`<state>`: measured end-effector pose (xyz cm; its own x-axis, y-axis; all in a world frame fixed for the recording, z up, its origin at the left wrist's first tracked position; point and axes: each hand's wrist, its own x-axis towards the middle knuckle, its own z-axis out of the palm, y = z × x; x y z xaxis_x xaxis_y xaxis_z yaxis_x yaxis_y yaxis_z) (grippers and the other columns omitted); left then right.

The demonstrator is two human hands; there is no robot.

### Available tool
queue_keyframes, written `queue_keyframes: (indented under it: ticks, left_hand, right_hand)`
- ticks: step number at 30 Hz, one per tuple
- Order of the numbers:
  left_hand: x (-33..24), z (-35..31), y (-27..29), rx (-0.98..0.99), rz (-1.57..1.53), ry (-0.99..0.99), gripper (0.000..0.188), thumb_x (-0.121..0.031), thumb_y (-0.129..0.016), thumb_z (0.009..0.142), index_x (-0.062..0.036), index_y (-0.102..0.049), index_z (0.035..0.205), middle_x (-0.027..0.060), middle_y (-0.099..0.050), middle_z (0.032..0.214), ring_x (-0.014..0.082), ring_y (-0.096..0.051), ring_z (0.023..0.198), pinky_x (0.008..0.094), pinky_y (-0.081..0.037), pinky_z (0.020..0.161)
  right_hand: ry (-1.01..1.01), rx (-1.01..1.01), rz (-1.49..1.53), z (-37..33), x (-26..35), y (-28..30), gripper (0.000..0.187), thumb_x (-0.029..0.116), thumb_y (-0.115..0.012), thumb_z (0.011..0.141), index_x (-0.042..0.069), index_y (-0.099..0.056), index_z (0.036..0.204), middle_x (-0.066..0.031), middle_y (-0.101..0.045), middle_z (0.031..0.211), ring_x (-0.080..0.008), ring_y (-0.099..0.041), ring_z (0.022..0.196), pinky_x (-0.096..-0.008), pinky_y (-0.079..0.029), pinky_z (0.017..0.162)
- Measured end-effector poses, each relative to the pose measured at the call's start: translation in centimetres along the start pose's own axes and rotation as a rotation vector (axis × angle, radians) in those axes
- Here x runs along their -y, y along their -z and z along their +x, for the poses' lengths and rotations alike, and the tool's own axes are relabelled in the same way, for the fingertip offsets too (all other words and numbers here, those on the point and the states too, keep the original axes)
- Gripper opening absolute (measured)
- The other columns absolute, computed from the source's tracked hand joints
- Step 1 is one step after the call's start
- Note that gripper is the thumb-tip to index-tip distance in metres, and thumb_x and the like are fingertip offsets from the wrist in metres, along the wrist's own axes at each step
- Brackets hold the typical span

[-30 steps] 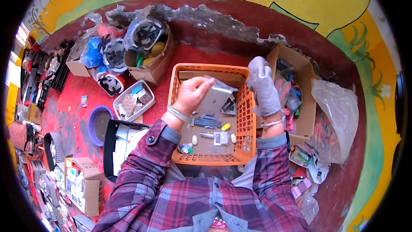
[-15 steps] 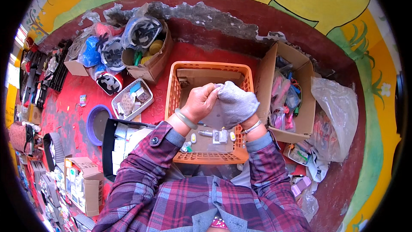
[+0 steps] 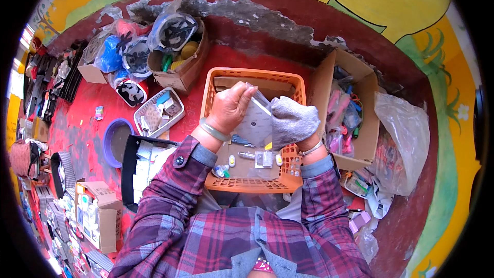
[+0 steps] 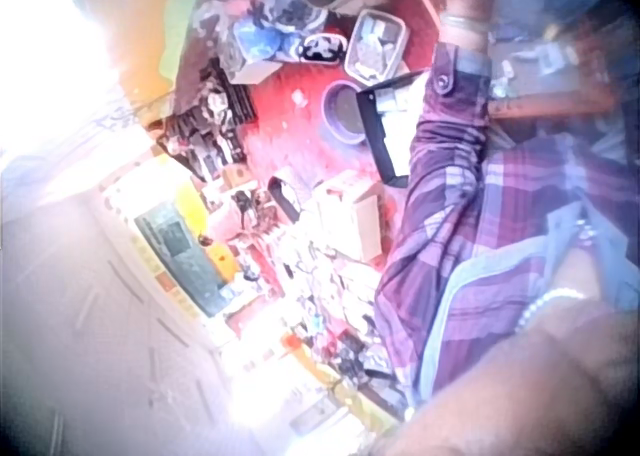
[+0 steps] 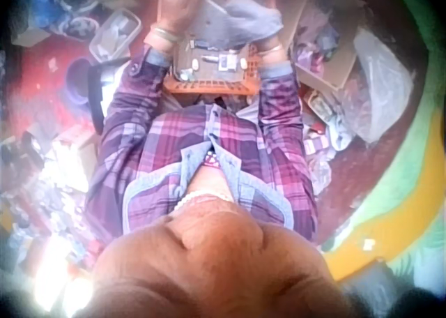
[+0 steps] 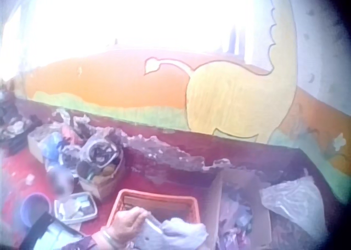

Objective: The person picks up packaged components from an orange crate, wipes them with a grey cloth, and places them into a black sorting tray on the floor.

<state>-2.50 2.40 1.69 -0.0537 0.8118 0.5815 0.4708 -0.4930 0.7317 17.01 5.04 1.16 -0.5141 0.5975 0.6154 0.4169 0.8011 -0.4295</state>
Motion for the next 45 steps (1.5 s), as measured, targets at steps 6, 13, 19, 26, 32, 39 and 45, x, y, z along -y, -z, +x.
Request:
queue_keyframes:
  ticks: [6,13,19,26,32,39,45]
  left_hand:
    - [0.4,0.0,0.8,0.062,0.077,0.011,0.015,-0.016,-0.057,0.091,-0.0024,-0.058,0.085,0.0158,-0.058,0.072,0.0320,-0.060,0.063,0.0354,-0.046,0.053]
    - [3.8,1.6,3.7,-0.310,-0.270,0.226,0.020,-0.020,-0.056,0.093,-0.0019,-0.063,0.087,0.0021,-0.061,0.070,0.0087,-0.055,0.063,0.0246,-0.044,0.056]
    - [3.4,1.7,3.4,-0.359,-0.339,0.210,0.023,-0.020,-0.055,0.094,-0.0018,-0.063,0.084,-0.0032,-0.056,0.068,0.0036,-0.046,0.063,0.0210,-0.040,0.057]
    - [2.3,0.4,-0.7,-0.299,-0.142,0.221,0.023,-0.019,-0.054,0.094,0.0003,-0.059,0.083,0.0106,-0.054,0.065,0.0144,-0.048,0.058,0.0294,-0.042,0.055]
    - [2.7,0.1,-1.0,-0.212,-0.240,0.346,0.023,-0.023,-0.052,0.096,-0.0030,-0.059,0.089,-0.0033,-0.055,0.069,0.0055,-0.050,0.063,0.0215,-0.042,0.056]
    - [1.5,-0.5,-1.3,-0.206,-0.970,0.880,0.050,-0.048,-0.049,0.092,-0.0015,-0.051,0.112,0.0094,-0.058,0.100,0.0180,-0.057,0.089,0.0319,-0.048,0.077]
    - [-0.8,-1.3,-3.5,0.043,-1.617,0.705,0.077,-0.058,-0.055,0.084,-0.0031,-0.035,0.134,0.0132,-0.047,0.131,0.0276,-0.044,0.123,0.0424,-0.029,0.106]
  right_hand:
    - [0.051,0.042,0.022,-0.4,-0.7,-0.1,0.026,0.020,-0.068,0.072,0.017,-0.066,0.098,-0.0034,-0.066,0.089,-0.0221,-0.065,0.075,-0.0295,-0.052,0.063]
    - [0.018,0.138,-0.065,-1.6,-3.2,0.8,0.029,0.012,-0.070,0.072,0.010,-0.066,0.100,-0.0044,-0.068,0.090,-0.0188,-0.066,0.079,-0.0279,-0.053,0.069]
    - [-0.268,0.228,0.051,0.1,-2.3,2.2,0.035,0.002,-0.062,0.070,0.004,-0.059,0.105,-0.0087,-0.062,0.094,-0.0206,-0.060,0.088,-0.0285,-0.048,0.077]
    - [-0.016,0.169,-0.329,0.3,0.5,-4.2,0.035,0.011,-0.051,0.081,-0.005,-0.055,0.112,-0.0213,-0.060,0.105,-0.0332,-0.057,0.099,-0.0334,-0.046,0.090]
    - [-0.410,-0.110,0.467,-3.7,-3.7,-8.1,0.029,0.010,-0.044,0.088,0.003,-0.055,0.114,-0.0114,-0.060,0.107,-0.0236,-0.058,0.097,-0.0319,-0.046,0.090]
    - [-0.538,-0.063,-0.456,1.0,-1.2,-1.1,0.036,0.007,-0.058,0.085,0.001,-0.046,0.119,-0.0083,-0.053,0.112,-0.0223,-0.052,0.101,-0.0328,-0.039,0.097]
    - [-0.297,-0.093,0.328,-1.5,0.8,-4.4,0.046,0.011,-0.067,0.077,0.005,-0.050,0.120,-0.0098,-0.053,0.115,-0.0254,-0.049,0.108,-0.0341,-0.037,0.098]
